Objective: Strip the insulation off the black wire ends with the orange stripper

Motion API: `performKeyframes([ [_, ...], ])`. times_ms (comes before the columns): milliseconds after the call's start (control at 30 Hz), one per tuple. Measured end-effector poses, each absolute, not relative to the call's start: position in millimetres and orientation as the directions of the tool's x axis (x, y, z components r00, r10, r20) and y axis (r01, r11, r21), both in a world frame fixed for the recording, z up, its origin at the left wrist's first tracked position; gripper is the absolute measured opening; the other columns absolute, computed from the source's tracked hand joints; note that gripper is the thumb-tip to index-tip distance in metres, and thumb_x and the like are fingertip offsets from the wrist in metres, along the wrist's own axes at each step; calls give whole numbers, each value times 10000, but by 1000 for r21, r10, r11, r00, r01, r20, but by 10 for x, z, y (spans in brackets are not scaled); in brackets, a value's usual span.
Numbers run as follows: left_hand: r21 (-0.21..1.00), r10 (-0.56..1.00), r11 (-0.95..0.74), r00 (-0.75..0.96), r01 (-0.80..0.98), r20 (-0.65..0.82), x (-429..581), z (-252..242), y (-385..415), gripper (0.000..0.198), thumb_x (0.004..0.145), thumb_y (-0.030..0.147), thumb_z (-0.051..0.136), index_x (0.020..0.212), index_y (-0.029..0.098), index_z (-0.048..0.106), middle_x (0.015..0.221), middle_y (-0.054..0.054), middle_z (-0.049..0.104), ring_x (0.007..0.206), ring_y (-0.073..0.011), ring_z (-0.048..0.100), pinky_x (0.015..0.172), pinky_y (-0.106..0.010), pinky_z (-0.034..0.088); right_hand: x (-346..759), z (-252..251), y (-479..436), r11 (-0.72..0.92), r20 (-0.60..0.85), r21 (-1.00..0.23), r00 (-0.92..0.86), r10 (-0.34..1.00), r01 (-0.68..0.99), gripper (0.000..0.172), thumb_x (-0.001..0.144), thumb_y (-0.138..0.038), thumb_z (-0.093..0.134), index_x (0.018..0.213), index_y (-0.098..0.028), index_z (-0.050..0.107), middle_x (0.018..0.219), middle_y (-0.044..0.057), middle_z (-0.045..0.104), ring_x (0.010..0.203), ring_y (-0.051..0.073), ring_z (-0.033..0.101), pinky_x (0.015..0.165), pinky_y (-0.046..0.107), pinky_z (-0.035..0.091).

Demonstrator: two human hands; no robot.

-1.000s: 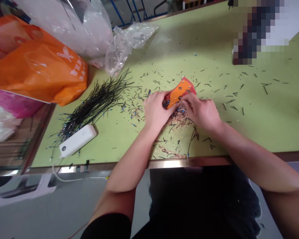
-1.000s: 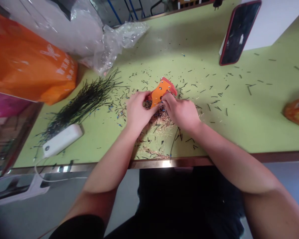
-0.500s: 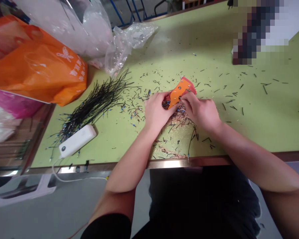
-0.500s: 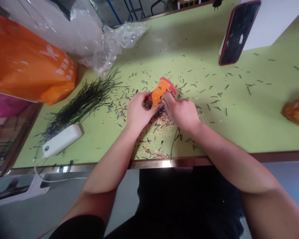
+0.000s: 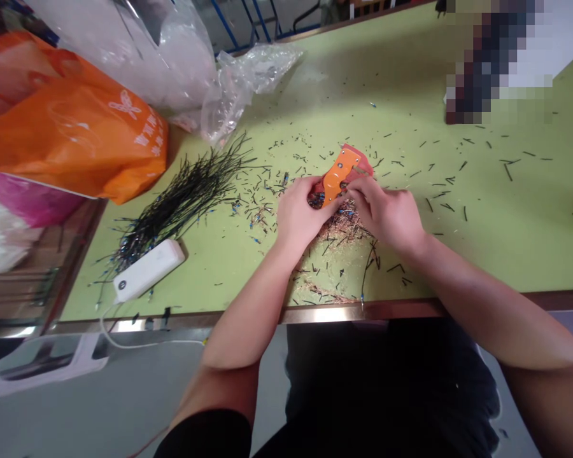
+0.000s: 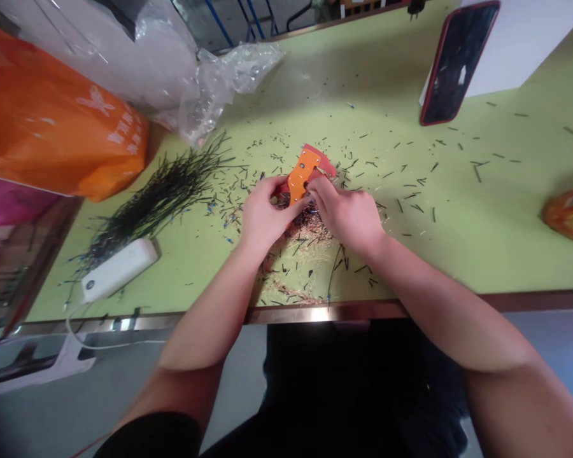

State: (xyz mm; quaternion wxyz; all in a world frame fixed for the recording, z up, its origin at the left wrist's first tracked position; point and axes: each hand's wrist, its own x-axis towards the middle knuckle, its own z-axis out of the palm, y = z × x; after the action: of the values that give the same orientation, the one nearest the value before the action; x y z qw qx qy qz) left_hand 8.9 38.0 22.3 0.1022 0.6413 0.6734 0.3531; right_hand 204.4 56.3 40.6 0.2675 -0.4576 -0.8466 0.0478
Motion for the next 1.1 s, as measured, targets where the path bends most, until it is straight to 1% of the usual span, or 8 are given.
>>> performKeyframes([
  [167, 632, 943, -58, -165, 773, 288, 108, 238, 369, 440, 806, 422, 861, 1175, 240, 704, 1140, -74, 768, 1006, -243, 713, 905, -405, 568, 2049, 394, 584, 538, 369, -275, -429, 824, 797, 330, 1082, -324, 419, 1053, -187, 718, 589, 12, 635, 455, 127, 448, 502, 300, 259],
  [333, 619, 935, -53, -179, 783, 306, 89, 236, 372, 430, 822, 431, 849, 1175, 240, 694, 1147, -76, 765, 1014, -250, 716, 888, -404, 565, 2076, 409, 582, 561, 393, -301, -436, 810, 771, 331, 1091, -327, 420, 1067, -183, 717, 596, 8, 641, 454, 117, 454, 502, 290, 280],
  [467, 554, 924, -109, -121, 825, 362, 83, 243, 366, 439, 821, 401, 858, 1194, 235, 699, 1117, -71, 760, 1017, -254, 702, 927, -412, 544, 2066, 406, 567, 619, 412, -319, -483, 772, 718, 323, 1103, -332, 427, 1101, -174, 708, 637, 12, 675, 476, 113, 486, 498, 281, 308],
  [600, 484, 923, -114, -87, 867, 374, 92, 271, 356, 425, 821, 364, 858, 1192, 222, 707, 1103, -79, 758, 1046, -279, 695, 940, -434, 522, 2063, 392, 574, 606, 413, -279, -476, 776, 745, 307, 1094, -311, 438, 1056, -168, 707, 587, -3, 631, 452, 106, 440, 477, 277, 270],
  [700, 494, 923, -108, -97, 863, 372, 88, 277, 363, 422, 830, 371, 849, 1199, 224, 704, 1112, -75, 759, 1044, -276, 698, 926, -426, 522, 2076, 391, 581, 583, 449, -257, -439, 778, 771, 303, 1083, -295, 444, 1046, -172, 718, 555, -6, 607, 448, 111, 434, 477, 279, 256],
  [800, 513, 924, -91, -120, 854, 363, 73, 265, 377, 419, 824, 384, 852, 1181, 222, 704, 1113, -74, 761, 1039, -275, 698, 916, -422, 523, 2086, 387, 583, 581, 473, -280, -417, 776, 764, 304, 1083, -305, 445, 1035, -182, 718, 548, -8, 606, 441, 110, 434, 481, 274, 273],
  [900, 516, 927, -81, -126, 852, 353, 70, 255, 380, 425, 816, 379, 857, 1182, 225, 703, 1119, -77, 761, 1046, -279, 696, 918, -424, 521, 2077, 369, 580, 608, 452, -329, -445, 773, 722, 303, 1093, -327, 446, 1057, -183, 711, 570, -4, 629, 448, 110, 460, 487, 273, 302],
  [1100, 519, 934, -98, -102, 849, 343, 95, 269, 362, 448, 804, 365, 873, 1197, 223, 711, 1121, -84, 759, 1057, -287, 692, 952, -444, 510, 2064, 329, 594, 587, 416, -334, -444, 794, 737, 295, 1079, -320, 456, 1053, -183, 717, 575, 10, 631, 454, 126, 457, 501, 296, 325],
])
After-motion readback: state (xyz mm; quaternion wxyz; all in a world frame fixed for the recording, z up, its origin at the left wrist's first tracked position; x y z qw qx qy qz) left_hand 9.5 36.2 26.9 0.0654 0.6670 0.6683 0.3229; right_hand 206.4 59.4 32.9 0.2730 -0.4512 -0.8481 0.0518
